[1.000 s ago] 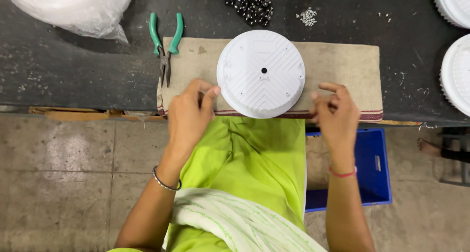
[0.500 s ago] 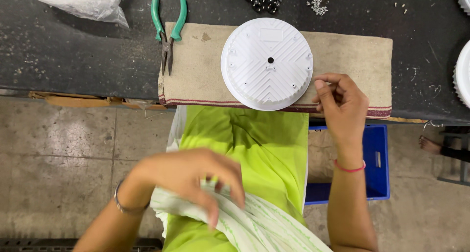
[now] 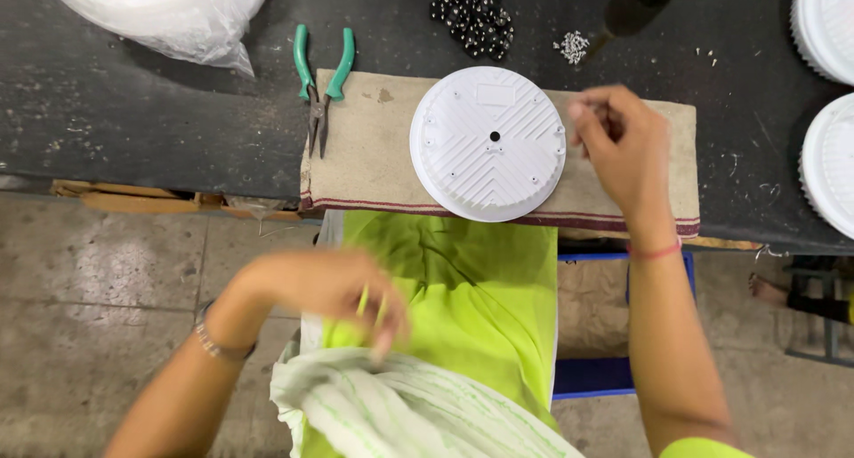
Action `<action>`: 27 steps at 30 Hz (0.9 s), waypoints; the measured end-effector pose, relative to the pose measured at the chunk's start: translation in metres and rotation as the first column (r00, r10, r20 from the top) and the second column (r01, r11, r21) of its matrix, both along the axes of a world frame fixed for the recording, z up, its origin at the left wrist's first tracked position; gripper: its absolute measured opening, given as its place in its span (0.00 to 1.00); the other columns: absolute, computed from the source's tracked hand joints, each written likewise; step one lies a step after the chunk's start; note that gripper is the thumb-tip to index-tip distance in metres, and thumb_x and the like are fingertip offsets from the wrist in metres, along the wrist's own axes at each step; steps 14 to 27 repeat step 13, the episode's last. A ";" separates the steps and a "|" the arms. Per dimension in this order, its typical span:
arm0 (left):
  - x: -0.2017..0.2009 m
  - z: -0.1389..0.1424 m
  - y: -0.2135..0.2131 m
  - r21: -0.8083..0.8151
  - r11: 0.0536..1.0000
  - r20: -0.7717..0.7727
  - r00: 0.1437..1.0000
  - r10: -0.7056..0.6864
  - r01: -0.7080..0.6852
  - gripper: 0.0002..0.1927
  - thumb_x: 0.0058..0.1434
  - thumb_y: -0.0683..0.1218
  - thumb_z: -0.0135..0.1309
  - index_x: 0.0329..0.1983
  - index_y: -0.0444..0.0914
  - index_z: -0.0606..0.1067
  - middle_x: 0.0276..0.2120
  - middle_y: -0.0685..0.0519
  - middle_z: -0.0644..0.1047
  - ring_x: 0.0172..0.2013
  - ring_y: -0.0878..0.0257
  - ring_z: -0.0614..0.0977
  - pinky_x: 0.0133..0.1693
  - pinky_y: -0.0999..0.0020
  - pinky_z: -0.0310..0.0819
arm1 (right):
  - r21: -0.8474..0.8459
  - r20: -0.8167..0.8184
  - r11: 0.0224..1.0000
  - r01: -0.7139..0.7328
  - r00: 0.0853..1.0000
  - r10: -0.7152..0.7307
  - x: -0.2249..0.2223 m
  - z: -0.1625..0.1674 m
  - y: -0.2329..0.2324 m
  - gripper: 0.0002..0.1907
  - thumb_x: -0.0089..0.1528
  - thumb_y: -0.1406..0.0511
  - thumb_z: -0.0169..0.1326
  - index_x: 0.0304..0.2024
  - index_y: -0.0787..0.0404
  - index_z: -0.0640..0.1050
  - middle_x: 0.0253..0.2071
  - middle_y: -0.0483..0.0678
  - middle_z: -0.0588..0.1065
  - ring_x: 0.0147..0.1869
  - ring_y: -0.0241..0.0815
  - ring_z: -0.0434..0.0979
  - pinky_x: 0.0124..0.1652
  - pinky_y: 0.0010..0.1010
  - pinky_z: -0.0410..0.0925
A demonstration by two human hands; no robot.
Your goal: The person picks up a round white plastic light fixture base from the workbench, positions small screws and components on it, and uses a green electric screwdriver to drive screws into the base. They turn the base over to work on both sides, place the finished unit onto a stack, and start on the next base.
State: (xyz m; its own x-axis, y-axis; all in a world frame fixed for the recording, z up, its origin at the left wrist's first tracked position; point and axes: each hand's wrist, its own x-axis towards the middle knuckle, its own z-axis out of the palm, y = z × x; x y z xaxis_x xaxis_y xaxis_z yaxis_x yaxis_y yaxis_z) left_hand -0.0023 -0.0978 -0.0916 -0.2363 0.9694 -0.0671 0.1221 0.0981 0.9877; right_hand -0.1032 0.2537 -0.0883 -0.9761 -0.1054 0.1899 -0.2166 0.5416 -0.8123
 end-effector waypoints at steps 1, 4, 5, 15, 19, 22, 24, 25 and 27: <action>-0.016 -0.010 0.003 0.101 0.978 -0.193 0.961 0.201 -0.184 0.08 0.63 0.47 0.59 0.43 0.41 0.80 0.37 0.57 0.84 0.38 0.66 0.85 0.40 0.70 0.79 | 0.009 -0.008 1.000 -0.004 1.000 0.004 -0.014 -0.003 -0.002 0.05 0.71 0.69 0.58 0.46 0.66 0.79 0.29 0.43 0.77 0.29 0.27 0.72 0.30 0.18 0.65; -0.068 -0.034 0.029 0.335 0.669 -0.161 0.659 0.734 -0.663 0.09 0.65 0.38 0.53 0.47 0.35 0.79 0.39 0.55 0.83 0.42 0.67 0.84 0.45 0.69 0.79 | 0.074 -0.028 0.997 -0.018 0.999 0.020 -0.054 -0.015 -0.012 0.05 0.69 0.68 0.59 0.45 0.65 0.80 0.30 0.43 0.78 0.30 0.28 0.75 0.31 0.19 0.67; -0.085 -0.039 0.046 0.404 0.470 0.022 0.522 0.853 -0.785 0.08 0.67 0.40 0.53 0.48 0.35 0.78 0.39 0.56 0.82 0.40 0.71 0.82 0.41 0.72 0.78 | 0.101 -0.040 0.995 -0.020 0.999 0.025 -0.068 -0.018 -0.016 0.05 0.69 0.68 0.59 0.45 0.65 0.80 0.30 0.44 0.78 0.30 0.29 0.77 0.31 0.20 0.68; -0.125 -0.094 0.085 0.371 -0.291 0.312 -0.177 0.934 -0.882 0.07 0.73 0.44 0.55 0.50 0.36 0.76 0.36 0.56 0.78 0.29 0.75 0.73 0.32 0.79 0.71 | 0.247 -0.243 0.945 -0.213 0.931 0.273 -0.154 -0.050 -0.025 0.07 0.66 0.71 0.60 0.47 0.64 0.82 0.43 0.49 0.80 0.42 0.38 0.82 0.43 0.27 0.74; -0.125 -0.094 0.085 0.371 -0.291 0.312 -0.177 0.934 -0.882 0.07 0.73 0.44 0.55 0.50 0.36 0.76 0.36 0.56 0.78 0.29 0.75 0.73 0.32 0.79 0.71 | 0.247 -0.243 0.945 -0.213 0.931 0.273 -0.154 -0.050 -0.025 0.07 0.66 0.71 0.60 0.47 0.64 0.82 0.43 0.49 0.80 0.42 0.38 0.82 0.43 0.27 0.74; -0.125 -0.094 0.085 0.371 -0.291 0.312 -0.177 0.934 -0.882 0.07 0.73 0.44 0.55 0.50 0.36 0.76 0.36 0.56 0.78 0.29 0.75 0.73 0.32 0.79 0.71 | 0.247 -0.243 0.945 -0.213 0.931 0.273 -0.154 -0.050 -0.025 0.07 0.66 0.71 0.60 0.47 0.64 0.82 0.43 0.49 0.80 0.42 0.38 0.82 0.43 0.27 0.74; -0.125 -0.094 0.085 0.371 -0.291 0.312 -0.177 0.934 -0.882 0.07 0.73 0.44 0.55 0.50 0.36 0.76 0.36 0.56 0.78 0.29 0.75 0.73 0.32 0.79 0.71 | 0.247 -0.243 0.945 -0.213 0.931 0.273 -0.154 -0.050 -0.025 0.07 0.66 0.71 0.60 0.47 0.64 0.82 0.43 0.49 0.80 0.42 0.38 0.82 0.43 0.27 0.74; -0.125 -0.094 0.085 0.371 -0.291 0.312 -0.177 0.934 -0.882 0.07 0.73 0.44 0.55 0.50 0.36 0.76 0.36 0.56 0.78 0.29 0.75 0.73 0.32 0.79 0.71 | 0.247 -0.243 0.945 -0.213 0.931 0.273 -0.154 -0.050 -0.025 0.07 0.66 0.71 0.60 0.47 0.64 0.82 0.43 0.49 0.80 0.42 0.38 0.82 0.43 0.27 0.74; -0.125 -0.094 0.085 0.371 -0.291 0.312 -0.177 0.934 -0.882 0.07 0.73 0.44 0.55 0.50 0.36 0.76 0.36 0.56 0.78 0.29 0.75 0.73 0.32 0.79 0.71 | 0.247 -0.243 0.945 -0.213 0.931 0.273 -0.154 -0.050 -0.025 0.07 0.66 0.71 0.60 0.47 0.64 0.82 0.43 0.49 0.80 0.42 0.38 0.82 0.43 0.27 0.74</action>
